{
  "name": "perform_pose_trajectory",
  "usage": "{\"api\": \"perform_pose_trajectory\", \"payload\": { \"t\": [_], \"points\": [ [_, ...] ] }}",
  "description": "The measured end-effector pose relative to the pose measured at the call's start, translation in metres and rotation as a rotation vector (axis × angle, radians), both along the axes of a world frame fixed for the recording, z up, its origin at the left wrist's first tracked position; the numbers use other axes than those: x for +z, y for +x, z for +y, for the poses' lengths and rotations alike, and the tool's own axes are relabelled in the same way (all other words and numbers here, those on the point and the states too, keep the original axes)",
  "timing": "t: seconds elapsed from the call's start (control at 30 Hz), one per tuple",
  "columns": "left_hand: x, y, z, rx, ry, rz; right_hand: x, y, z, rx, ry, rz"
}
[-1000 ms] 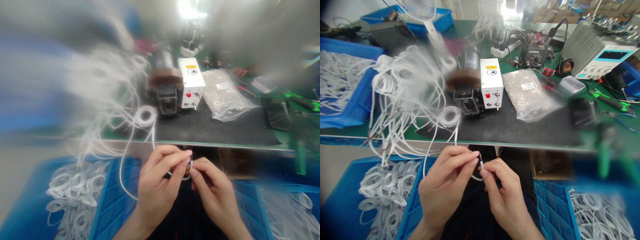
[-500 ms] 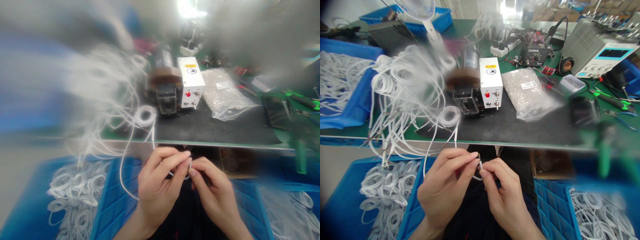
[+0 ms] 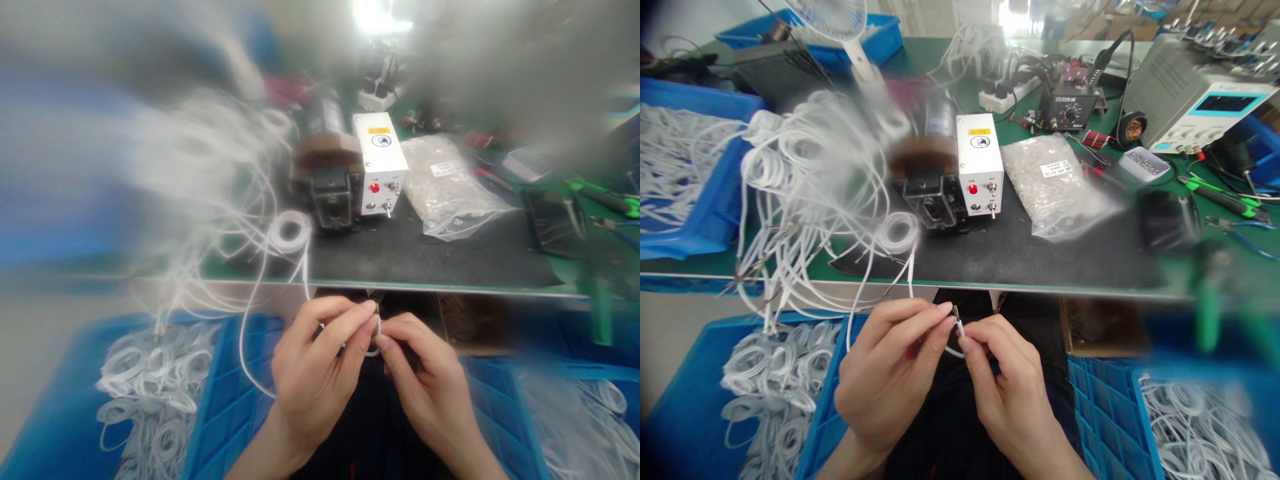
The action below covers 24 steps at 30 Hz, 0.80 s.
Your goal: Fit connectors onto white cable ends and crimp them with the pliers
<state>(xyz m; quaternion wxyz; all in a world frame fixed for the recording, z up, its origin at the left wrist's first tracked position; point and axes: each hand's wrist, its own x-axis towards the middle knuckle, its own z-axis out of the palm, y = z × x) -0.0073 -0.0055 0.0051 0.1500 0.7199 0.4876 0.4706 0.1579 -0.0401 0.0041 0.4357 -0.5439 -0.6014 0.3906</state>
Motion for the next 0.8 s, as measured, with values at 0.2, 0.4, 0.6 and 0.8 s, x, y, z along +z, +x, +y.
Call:
{"api": "perform_pose_trajectory", "payload": {
  "t": [0.2, 0.4, 0.6, 0.8],
  "points": [
    [0.005, 0.0, 0.002, -0.016, -0.048, -0.079, -0.003, 0.0, -0.001, 0.005, 0.047, -0.032],
    [0.01, -0.001, 0.004, -0.065, -0.181, -0.194, -0.003, 0.001, -0.003, 0.016, 0.094, -0.101],
    [0.01, -0.001, 0.005, -0.116, -0.313, -0.304, -0.003, 0.001, -0.004, 0.028, 0.093, -0.11],
    [0.009, -0.003, 0.005, -0.171, -0.423, -0.415, -0.004, 0.002, -0.003, 0.033, 0.106, -0.11]
  ]
}}
